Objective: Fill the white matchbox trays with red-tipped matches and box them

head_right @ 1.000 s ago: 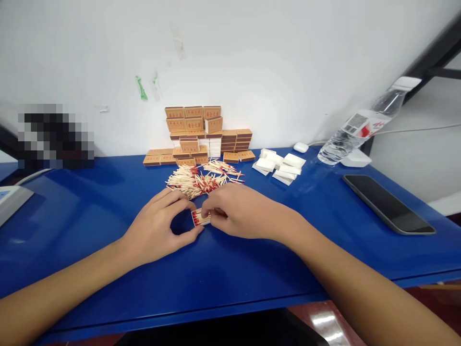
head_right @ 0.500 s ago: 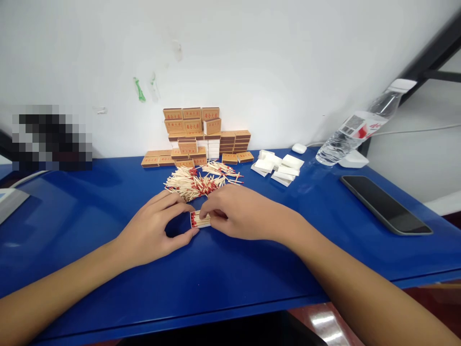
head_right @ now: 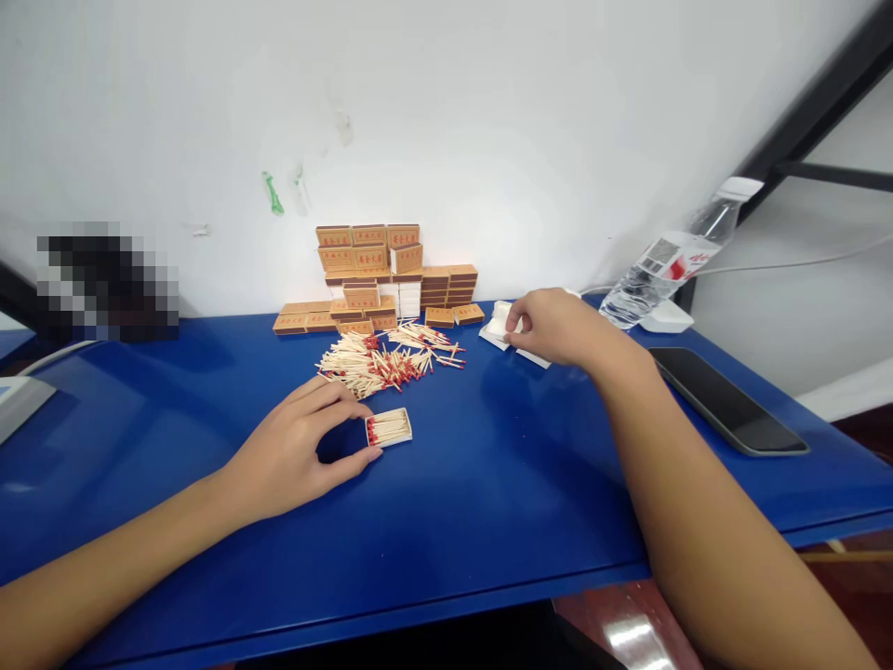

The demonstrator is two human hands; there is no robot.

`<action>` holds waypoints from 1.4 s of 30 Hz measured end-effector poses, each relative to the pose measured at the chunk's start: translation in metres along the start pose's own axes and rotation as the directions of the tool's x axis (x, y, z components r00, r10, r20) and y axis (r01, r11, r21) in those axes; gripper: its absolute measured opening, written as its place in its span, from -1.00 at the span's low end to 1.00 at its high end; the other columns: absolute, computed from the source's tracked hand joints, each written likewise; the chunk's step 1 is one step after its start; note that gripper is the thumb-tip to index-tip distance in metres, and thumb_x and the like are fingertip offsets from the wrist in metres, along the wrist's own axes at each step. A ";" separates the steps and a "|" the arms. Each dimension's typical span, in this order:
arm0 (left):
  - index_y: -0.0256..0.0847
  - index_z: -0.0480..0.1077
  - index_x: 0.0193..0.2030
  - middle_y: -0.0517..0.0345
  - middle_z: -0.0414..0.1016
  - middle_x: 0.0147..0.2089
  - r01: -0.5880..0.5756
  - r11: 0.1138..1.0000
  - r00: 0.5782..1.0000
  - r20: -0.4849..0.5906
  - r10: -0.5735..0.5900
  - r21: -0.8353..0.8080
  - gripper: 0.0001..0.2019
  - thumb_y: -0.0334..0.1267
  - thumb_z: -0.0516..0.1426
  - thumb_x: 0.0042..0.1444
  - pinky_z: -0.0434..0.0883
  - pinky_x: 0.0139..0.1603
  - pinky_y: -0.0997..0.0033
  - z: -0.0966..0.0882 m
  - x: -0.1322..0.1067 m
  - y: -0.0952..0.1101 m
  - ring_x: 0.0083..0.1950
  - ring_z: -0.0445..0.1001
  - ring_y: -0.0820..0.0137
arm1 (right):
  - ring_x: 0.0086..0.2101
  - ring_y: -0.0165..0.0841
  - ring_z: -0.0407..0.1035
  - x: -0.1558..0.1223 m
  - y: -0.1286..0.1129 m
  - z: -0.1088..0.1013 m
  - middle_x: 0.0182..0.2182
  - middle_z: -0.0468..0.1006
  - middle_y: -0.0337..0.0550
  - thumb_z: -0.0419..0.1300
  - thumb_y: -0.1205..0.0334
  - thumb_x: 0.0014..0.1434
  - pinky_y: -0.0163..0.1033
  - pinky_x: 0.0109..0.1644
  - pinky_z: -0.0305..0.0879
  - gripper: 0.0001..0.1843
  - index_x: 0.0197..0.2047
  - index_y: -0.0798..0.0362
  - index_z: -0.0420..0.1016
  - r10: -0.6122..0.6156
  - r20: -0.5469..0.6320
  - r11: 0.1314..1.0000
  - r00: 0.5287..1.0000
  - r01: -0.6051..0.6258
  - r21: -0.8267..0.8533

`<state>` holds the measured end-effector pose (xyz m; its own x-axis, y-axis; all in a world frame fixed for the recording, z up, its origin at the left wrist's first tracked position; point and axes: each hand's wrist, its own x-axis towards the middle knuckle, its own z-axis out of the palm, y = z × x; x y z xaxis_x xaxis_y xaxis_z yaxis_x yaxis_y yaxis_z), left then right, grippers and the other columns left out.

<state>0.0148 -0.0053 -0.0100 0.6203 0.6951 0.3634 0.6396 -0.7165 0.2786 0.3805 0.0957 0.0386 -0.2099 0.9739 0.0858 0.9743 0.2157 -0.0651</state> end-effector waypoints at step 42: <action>-0.17 0.46 0.21 0.01 0.64 0.05 -0.091 0.995 0.971 -0.226 0.080 -0.038 -0.63 -0.12 0.30 0.35 0.49 0.08 0.15 -0.017 0.005 -0.015 -0.02 0.53 0.24 | -0.19 -0.20 0.46 -0.046 -0.116 0.007 -0.13 0.61 -0.11 0.44 -0.06 0.22 -0.13 -0.15 0.34 -0.43 0.20 -0.03 0.49 -0.518 -0.084 0.751 0.851 0.500 0.432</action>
<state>0.0006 0.0084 0.0033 0.5513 0.6037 0.5758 0.5628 -0.7786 0.2775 0.2762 0.0260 0.0354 -0.6764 0.7115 0.1905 0.5913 0.6787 -0.4357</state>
